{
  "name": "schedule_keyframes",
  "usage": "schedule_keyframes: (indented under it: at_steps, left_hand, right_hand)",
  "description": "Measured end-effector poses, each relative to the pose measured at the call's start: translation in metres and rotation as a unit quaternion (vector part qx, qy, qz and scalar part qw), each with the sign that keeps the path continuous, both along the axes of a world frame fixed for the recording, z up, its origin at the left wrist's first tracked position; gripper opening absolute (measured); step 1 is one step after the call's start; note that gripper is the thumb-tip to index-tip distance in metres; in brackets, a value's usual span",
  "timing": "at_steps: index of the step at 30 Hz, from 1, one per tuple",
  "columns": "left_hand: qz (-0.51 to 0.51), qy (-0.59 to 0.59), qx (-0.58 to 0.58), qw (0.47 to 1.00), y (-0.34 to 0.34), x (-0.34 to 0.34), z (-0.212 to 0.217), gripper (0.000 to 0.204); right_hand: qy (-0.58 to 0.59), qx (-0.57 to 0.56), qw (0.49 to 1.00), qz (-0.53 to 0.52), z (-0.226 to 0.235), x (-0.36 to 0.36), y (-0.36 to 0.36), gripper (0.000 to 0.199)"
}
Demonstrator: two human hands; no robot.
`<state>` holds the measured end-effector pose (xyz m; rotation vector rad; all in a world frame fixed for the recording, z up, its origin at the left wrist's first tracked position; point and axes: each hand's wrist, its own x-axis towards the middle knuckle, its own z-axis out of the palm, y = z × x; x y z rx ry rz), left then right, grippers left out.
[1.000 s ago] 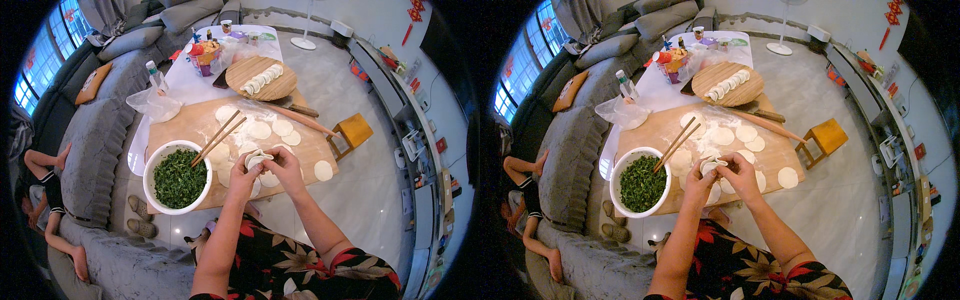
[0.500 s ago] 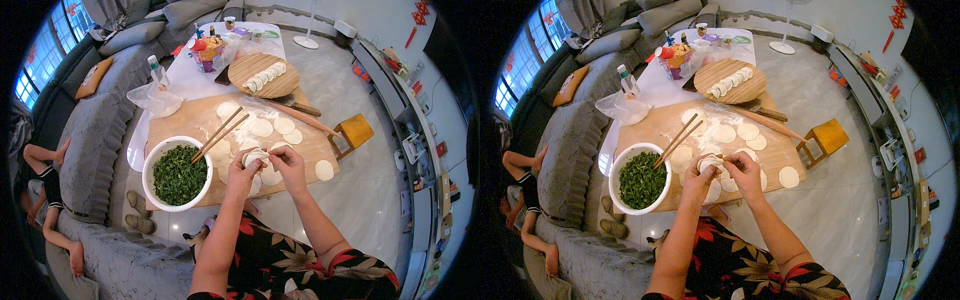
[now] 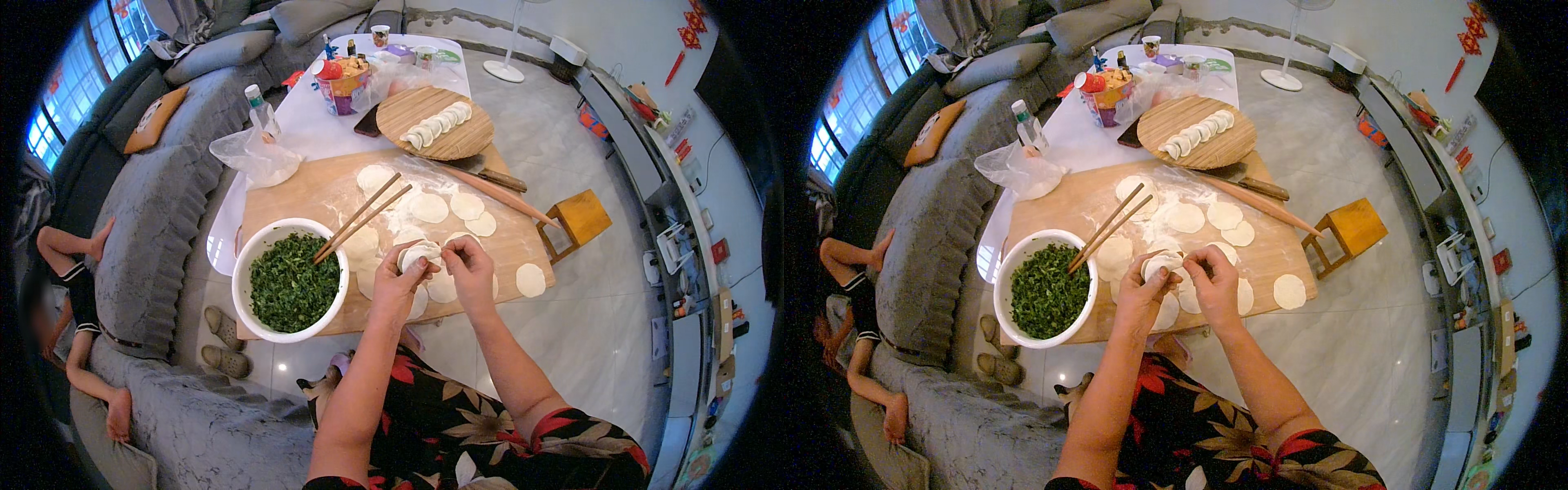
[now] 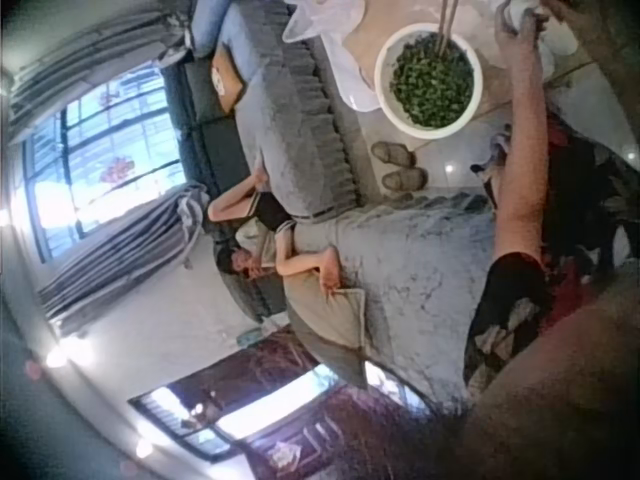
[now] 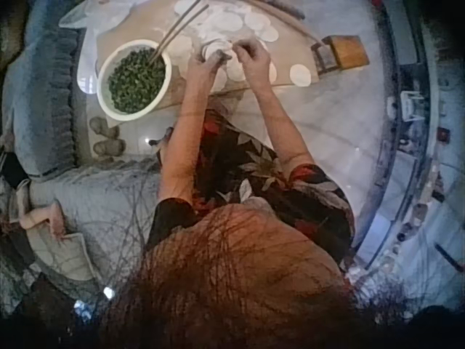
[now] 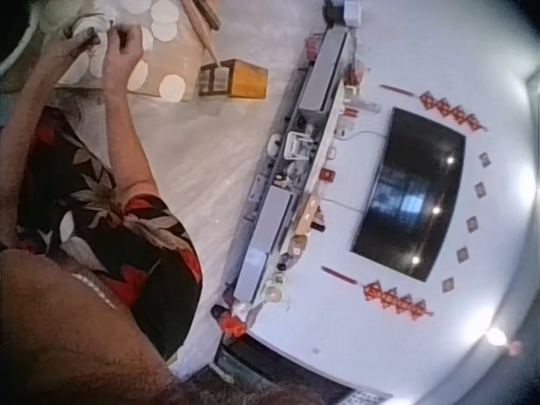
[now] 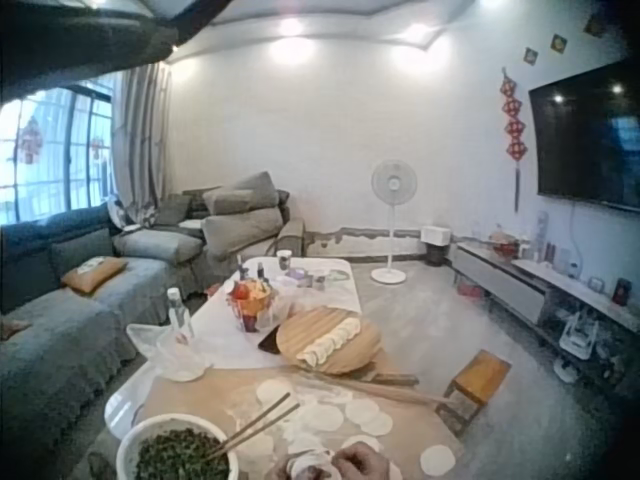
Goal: The person fills round dough wrappers with a green vegetable mixture using chopsticks, then folds and pleats them into dumplings. The finished dumplings are placed on a wooden board.
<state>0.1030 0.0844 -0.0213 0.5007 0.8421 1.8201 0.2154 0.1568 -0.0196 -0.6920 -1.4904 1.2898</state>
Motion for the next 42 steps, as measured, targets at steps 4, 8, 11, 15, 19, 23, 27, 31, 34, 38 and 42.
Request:
schedule_keyframes:
  at_steps: [4, 8, 11, 15, 19, 23, 27, 31, 34, 38, 42]
  left_hand:
    - [0.001, 0.002, -0.011, 1.000, 0.000, -0.001, 0.000, 0.032]
    - [0.014, -0.006, -0.009, 1.000, -0.001, -0.002, -0.001, 0.031]
    - [0.005, 0.001, -0.009, 1.000, -0.001, -0.002, 0.000, 0.031]
    - [0.002, 0.007, -0.009, 1.000, 0.000, -0.001, -0.001, 0.031]
    - [0.010, 0.006, -0.008, 1.000, 0.000, -0.001, -0.001, 0.032]
    - [0.007, 0.003, -0.005, 1.000, 0.000, -0.001, 0.000, 0.032]
    - [0.004, 0.005, -0.011, 1.000, 0.000, 0.000, 0.001, 0.031]
    - [0.001, 0.007, -0.020, 1.000, 0.000, 0.000, 0.001, 0.030]
    - [0.003, 0.003, -0.015, 1.000, -0.001, 0.000, 0.003, 0.030]
    - [0.002, 0.010, -0.011, 1.000, -0.001, 0.001, 0.005, 0.030]
    - [0.000, 0.025, -0.016, 1.000, -0.001, 0.001, 0.002, 0.030]
  right_hand:
    - [-0.011, -0.036, 0.999, 0.003, 0.004, 0.000, -0.004, 0.005]
    - [0.009, -0.088, 0.996, 0.022, 0.014, 0.001, -0.009, 0.005]
    - [-0.003, -0.062, 0.998, 0.019, 0.009, 0.001, -0.005, 0.004]
    - [-0.022, -0.011, 1.000, 0.009, 0.003, 0.002, -0.001, 0.005]
    - [-0.013, -0.053, 0.998, 0.017, 0.014, 0.004, -0.004, 0.004]
    - [-0.022, -0.017, 1.000, 0.009, 0.011, 0.004, -0.002, 0.003]
    - [-0.053, 0.008, 0.999, 0.001, 0.005, 0.006, 0.001, 0.004]
    - [-0.030, -0.038, 0.999, 0.010, 0.009, 0.006, -0.002, 0.006]
    - [-0.004, -0.034, 0.999, 0.013, 0.011, 0.004, -0.004, 0.007]
    - [-0.007, -0.013, 1.000, 0.016, 0.009, 0.002, -0.003, 0.008]
    - [0.006, -0.020, 1.000, 0.018, 0.009, -0.001, -0.003, 0.007]
